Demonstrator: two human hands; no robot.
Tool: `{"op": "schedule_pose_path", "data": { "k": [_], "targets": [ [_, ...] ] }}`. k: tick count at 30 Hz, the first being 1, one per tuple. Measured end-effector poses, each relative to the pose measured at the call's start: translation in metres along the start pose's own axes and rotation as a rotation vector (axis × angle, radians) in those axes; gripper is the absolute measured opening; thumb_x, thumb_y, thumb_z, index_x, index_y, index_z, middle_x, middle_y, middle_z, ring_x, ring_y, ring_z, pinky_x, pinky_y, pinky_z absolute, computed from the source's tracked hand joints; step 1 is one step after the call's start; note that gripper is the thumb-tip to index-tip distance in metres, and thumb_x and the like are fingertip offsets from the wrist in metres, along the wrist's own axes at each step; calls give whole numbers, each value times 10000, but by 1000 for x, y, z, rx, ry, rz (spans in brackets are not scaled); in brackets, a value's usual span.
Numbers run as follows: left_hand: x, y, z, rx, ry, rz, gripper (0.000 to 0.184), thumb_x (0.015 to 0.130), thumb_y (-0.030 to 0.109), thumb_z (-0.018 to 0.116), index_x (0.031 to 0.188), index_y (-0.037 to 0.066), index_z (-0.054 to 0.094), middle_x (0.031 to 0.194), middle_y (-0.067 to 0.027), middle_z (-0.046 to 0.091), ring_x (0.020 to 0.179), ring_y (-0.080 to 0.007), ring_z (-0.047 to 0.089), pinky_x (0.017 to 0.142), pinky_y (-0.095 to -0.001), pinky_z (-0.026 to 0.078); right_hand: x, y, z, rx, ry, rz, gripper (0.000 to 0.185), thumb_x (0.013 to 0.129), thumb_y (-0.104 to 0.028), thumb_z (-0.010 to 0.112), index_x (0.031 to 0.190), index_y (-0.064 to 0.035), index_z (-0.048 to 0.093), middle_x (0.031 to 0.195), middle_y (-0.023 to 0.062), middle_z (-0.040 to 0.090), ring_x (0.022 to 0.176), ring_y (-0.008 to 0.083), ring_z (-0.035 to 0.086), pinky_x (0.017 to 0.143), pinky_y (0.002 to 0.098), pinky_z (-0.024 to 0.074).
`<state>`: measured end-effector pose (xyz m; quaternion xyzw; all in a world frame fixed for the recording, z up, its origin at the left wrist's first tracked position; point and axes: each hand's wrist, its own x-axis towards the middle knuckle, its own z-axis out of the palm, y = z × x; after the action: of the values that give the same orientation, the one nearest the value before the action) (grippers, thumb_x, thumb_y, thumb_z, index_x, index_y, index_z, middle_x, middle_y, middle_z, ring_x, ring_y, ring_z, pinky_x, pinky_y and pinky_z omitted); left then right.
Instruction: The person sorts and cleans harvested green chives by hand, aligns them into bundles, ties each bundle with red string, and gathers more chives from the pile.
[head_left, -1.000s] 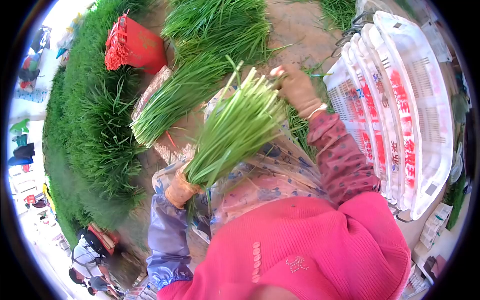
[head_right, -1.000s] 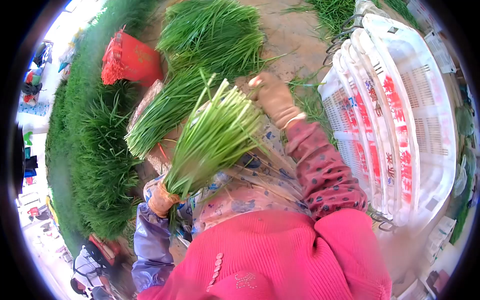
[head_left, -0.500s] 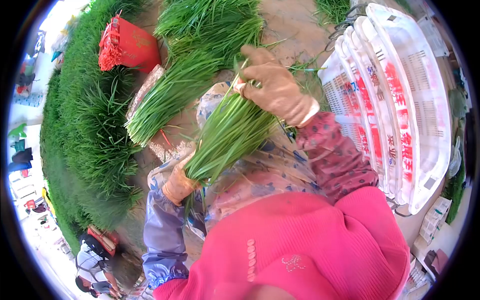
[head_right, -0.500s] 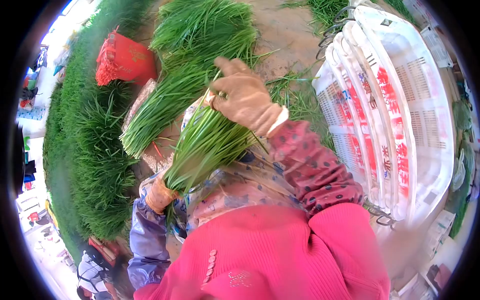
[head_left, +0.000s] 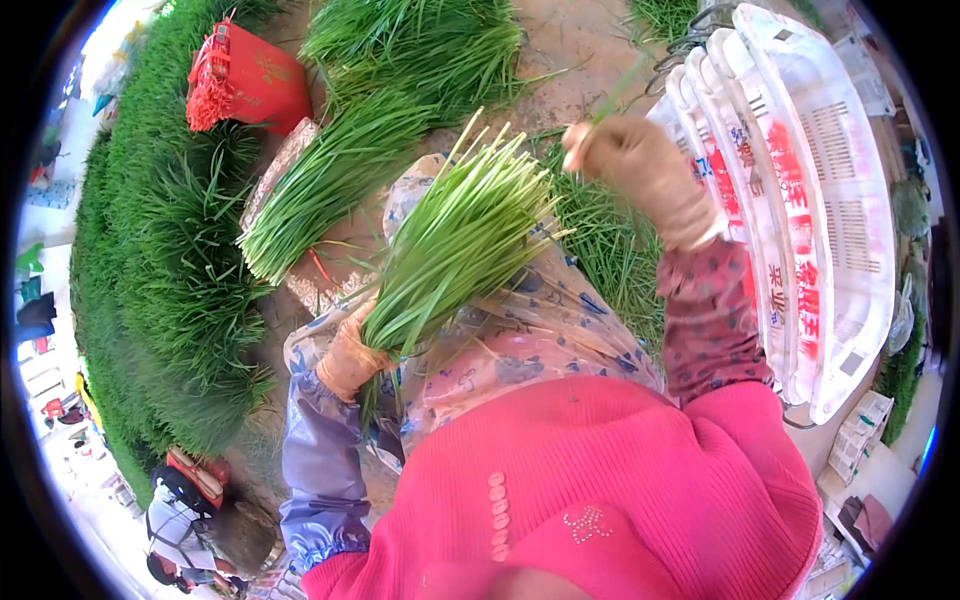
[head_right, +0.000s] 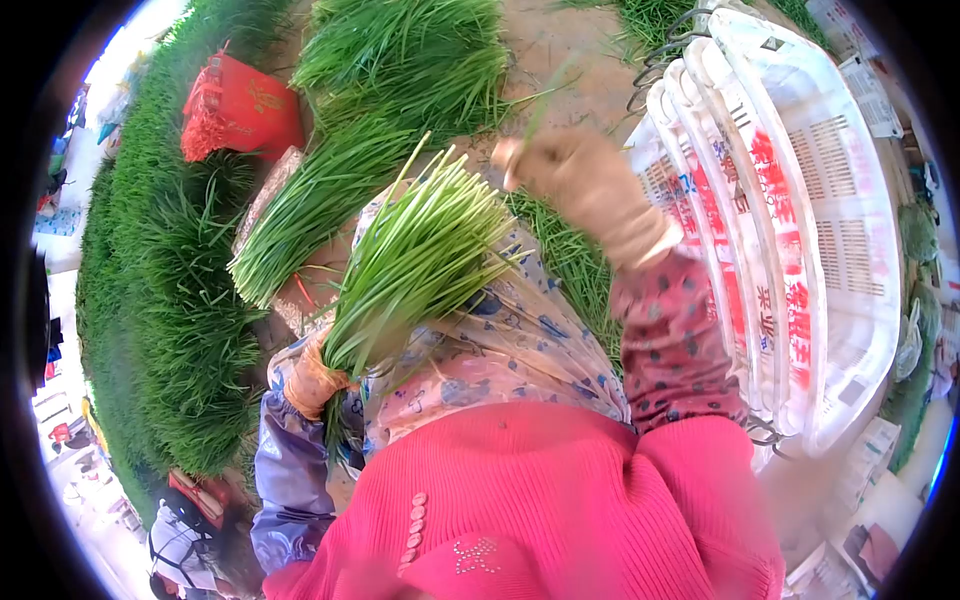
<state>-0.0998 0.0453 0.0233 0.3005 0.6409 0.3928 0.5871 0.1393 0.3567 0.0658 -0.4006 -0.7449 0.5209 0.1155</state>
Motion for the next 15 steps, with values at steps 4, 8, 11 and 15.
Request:
{"op": "schedule_pose_path", "data": {
  "k": [4, 8, 11, 15],
  "targets": [
    [-1, -3, -2, -1, 2, 44, 669, 771, -59, 643, 1395, 3, 410, 974, -5, 643, 692, -50, 568, 561, -213, 463, -29, -11, 43, -517, -172, 14, 302, 916, -330, 568, 984, -46, 647, 789, 161, 650, 711, 273, 633, 662, 386, 496],
    [-1, 3, -3, 148, -4, 24, 680, 756, -58, 660, 1387, -6, 415, 1012, -2, 631, 749, -48, 564, 604, -206, 472, -20, 30, 70, -410, -73, -164, 243, 913, -283, 532, 996, -79, 634, 818, 211, 631, 766, 361, 630, 692, 417, 499],
    [-6, -1, -2, 198, 20, 74, 669, 758, -49, 679, 1376, -7, 426, 1005, 11, 624, 762, -44, 554, 616, -205, 467, -1, 49, 44, -651, 42, -203, 218, 906, -252, 534, 1005, -89, 640, 857, 236, 622, 777, 375, 617, 685, 421, 502],
    [-8, 1, -1, 143, -19, 89, 630, 772, -20, 711, 1347, -6, 453, 1001, 19, 622, 775, -39, 547, 646, -205, 470, 34, 77, 0, -237, 152, 45, 268, 882, -194, 579, 1109, -67, 646, 880, 141, 694, 772, 305, 660, 695, 382, 515]
  ]
}}
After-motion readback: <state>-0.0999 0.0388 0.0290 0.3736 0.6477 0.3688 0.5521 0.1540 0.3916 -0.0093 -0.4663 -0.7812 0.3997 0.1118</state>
